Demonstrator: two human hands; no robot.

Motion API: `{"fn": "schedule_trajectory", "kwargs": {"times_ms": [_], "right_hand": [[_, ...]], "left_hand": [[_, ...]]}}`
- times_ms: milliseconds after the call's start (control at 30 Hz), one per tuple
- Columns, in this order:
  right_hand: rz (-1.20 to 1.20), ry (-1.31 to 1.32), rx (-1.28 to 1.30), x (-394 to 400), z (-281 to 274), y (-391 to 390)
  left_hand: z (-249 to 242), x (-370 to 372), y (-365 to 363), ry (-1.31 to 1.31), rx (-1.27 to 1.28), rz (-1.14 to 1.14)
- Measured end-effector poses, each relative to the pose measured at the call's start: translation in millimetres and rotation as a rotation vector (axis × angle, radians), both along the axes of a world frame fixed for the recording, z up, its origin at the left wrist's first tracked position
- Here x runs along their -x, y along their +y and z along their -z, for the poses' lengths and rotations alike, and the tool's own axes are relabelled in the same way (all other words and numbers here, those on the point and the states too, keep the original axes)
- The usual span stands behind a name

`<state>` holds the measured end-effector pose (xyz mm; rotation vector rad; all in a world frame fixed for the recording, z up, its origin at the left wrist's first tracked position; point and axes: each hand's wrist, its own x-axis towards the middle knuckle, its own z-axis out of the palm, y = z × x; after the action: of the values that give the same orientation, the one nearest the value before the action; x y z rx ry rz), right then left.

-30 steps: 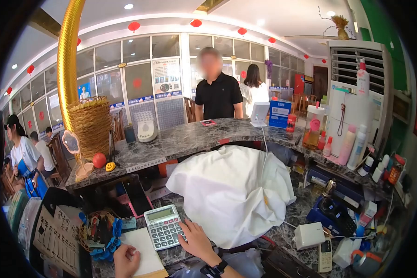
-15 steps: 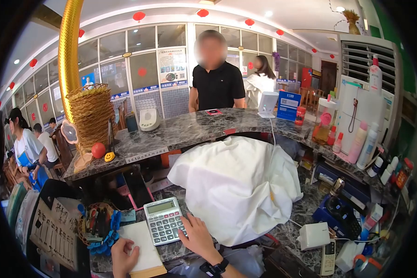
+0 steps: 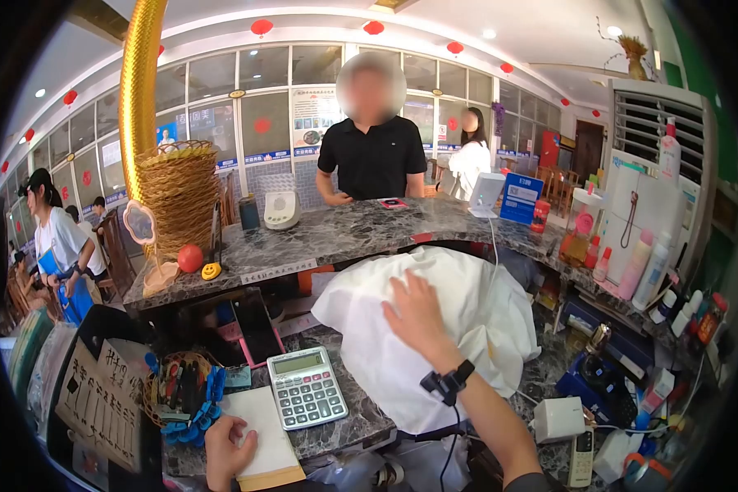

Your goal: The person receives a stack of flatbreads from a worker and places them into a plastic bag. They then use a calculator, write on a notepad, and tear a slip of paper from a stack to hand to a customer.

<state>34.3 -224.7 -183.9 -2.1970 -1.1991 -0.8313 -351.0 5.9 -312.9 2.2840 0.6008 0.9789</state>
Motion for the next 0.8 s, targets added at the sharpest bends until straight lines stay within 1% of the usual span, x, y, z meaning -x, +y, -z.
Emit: {"fn": "schedule_trajectory", "kwargs": {"times_ms": [33,67,133,367,467,500,567,600,667,733,767,800], "right_hand": [[0.120,-0.040,0.044,-11,-6,-3],[0.117,-0.048,0.049,-23,0,-6],[0.161,0.155,0.083,-36,9,-7],[0.208,0.148,0.200,-29,10,-10],[0.203,0.143,0.219,-34,13,-11],[0.208,0.132,0.223,-32,12,-10],[0.213,0.129,0.232,-32,14,-11],[0.208,0.112,0.219,-34,15,-11],[0.196,0.115,0.220,-38,19,-12],[0.209,0.143,0.209,-47,22,-9],[0.256,0.115,0.234,-45,23,-7],[0.258,0.106,0.216,-46,24,-7]], "left_hand": [[0,0,0,0.009,0.004,-0.002],[0,-1,0,0.020,0.008,-0.003],[0,-1,0,0.005,0.003,-0.004],[2,1,1,0.029,0.000,-0.006],[-22,4,-15,0.033,-0.032,0.019],[-21,4,-14,0.034,-0.032,0.022],[-18,9,-10,0.207,-0.063,0.033],[-15,7,-7,0.213,-0.061,0.035],[0,0,-1,0.039,-0.025,-0.007],[4,-2,1,-0.007,-0.057,0.011],[2,0,2,0.040,-0.068,0.016],[-1,-1,-2,0.009,-0.106,0.004]]}}
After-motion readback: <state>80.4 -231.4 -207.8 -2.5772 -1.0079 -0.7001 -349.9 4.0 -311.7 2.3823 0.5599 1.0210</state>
